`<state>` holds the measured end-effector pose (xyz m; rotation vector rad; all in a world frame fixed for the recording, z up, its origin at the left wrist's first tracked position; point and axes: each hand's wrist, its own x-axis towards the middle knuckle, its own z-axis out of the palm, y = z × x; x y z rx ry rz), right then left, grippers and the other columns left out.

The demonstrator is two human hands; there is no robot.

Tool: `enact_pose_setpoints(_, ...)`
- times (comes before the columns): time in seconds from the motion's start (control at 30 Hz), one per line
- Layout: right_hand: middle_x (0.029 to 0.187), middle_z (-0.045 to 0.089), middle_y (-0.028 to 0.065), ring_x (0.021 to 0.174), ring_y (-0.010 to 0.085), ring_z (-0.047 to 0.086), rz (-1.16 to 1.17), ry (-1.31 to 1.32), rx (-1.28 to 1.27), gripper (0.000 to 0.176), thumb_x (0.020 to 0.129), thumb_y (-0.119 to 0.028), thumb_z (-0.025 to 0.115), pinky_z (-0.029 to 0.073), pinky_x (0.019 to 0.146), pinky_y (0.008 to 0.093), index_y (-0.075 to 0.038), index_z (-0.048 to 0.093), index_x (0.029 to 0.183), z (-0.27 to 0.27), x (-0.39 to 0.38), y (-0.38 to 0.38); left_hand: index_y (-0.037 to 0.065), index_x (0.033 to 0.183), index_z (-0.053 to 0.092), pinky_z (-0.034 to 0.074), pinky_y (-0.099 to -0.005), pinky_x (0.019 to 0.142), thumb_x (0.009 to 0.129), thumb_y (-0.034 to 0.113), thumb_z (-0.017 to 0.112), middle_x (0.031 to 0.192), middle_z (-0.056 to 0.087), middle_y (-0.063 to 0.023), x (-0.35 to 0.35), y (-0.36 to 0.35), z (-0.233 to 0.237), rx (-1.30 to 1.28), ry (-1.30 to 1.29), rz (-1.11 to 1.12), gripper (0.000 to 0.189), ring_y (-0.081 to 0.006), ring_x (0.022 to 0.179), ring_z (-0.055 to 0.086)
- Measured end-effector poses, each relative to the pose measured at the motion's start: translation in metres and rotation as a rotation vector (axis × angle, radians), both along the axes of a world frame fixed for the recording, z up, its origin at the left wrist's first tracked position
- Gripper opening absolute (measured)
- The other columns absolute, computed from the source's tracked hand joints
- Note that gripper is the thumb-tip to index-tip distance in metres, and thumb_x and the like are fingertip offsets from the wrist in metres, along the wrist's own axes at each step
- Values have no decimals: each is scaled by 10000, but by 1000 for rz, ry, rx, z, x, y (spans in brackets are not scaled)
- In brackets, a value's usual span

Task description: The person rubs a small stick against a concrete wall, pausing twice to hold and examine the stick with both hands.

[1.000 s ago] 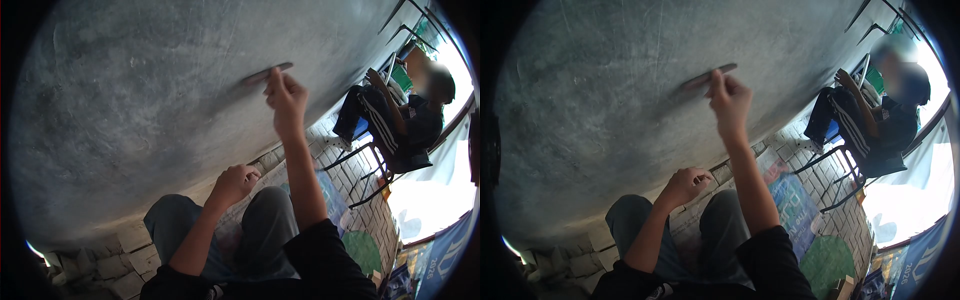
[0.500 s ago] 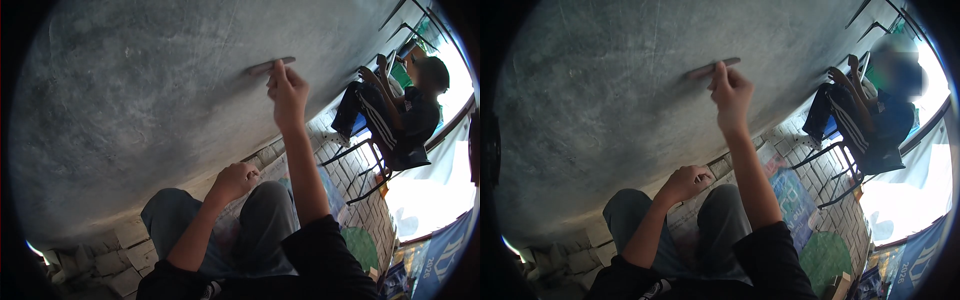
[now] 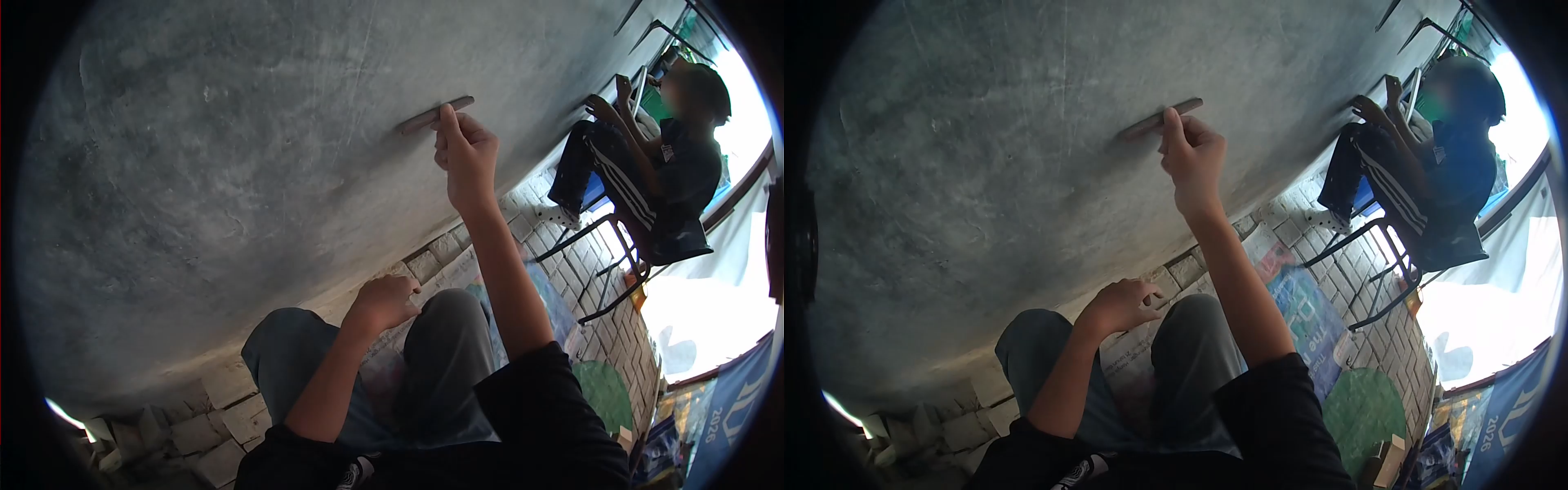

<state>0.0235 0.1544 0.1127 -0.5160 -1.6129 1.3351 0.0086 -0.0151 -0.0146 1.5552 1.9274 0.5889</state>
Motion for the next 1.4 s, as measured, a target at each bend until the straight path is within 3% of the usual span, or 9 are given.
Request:
enact_pose_setpoints(0.1,556,439,-20,439,51,319,-101,342,-267,244,871,-203,568,224,410,197,-4,573,729,-1,3,47,97,1069,587,453,-366,813,724,319,648,989,616,-100,2,-7,-5,-96,142,44,414,-261,943,577)
enact_pose_setpoints(0.23,568,424,-24,447,42,309,144,145,-119,249,878,-206,557,237,407,203,-6,568,730,2,-7,-23,94,1049,590,448,-382,824,726,336,648,1022,606,-117,-1,-3,-7,-184,183,42,408,-271,970,569)
enact_pose_setpoints(0.53,532,450,-18,445,52,365,-158,128,93,315,865,-248,556,281,407,215,-13,576,657,-2,-5,11,78,1024,593,453,-382,816,750,361,624,1021,607,-131,5,1,-17,-143,182,16,395,-277,957,576)
enact_pose_setpoints(0.63,545,471,-14,444,50,373,-207,351,-205,319,849,-264,586,282,399,210,2,595,674,7,-2,52,80,1038,588,456,-381,812,756,370,616,1029,606,-128,12,0,-1,-285,234,30,406,-278,953,578)
enact_pose_setpoints(0.77,550,467,-18,452,58,389,-47,90,78,317,838,-278,606,297,411,211,6,605,699,1,-9,-3,83,1041,586,458,-386,808,762,369,614,1031,607,-123,13,4,-8,-196,174,-6,400,-275,959,578)
enact_pose_setpoints(0.87,554,480,-13,456,66,399,-118,389,-257,318,824,-285,626,296,408,215,10,603,706,8,1,60,93,1075,577,454,-381,826,762,372,611,1041,604,-124,14,3,3,-322,198,15,421,-272,965,577)
enact_pose_setpoints(1.17,534,469,-23,435,59,382,-194,389,-253,301,849,-273,585,282,402,215,-18,587,691,-10,-4,44,89,1081,573,448,-374,842,758,379,613,1046,597,-136,10,-3,0,-278,195,3,435,-270,986,566)
enact_pose_setpoints(1.27,535,446,-30,425,55,336,-141,15,-18,298,869,-245,555,273,410,220,-37,555,655,-10,-6,4,82,1069,574,451,-377,834,757,373,617,1040,599,-134,4,3,-9,-226,175,1,429,-266,982,567)
enact_pose_setpoints(1.4,526,477,-20,437,42,383,-174,360,-210,277,850,-260,587,273,414,197,-24,596,706,-17,-1,63,82,1067,573,453,-382,826,752,371,621,1038,601,-129,8,-2,-2,-245,199,16,430,-266,980,567)
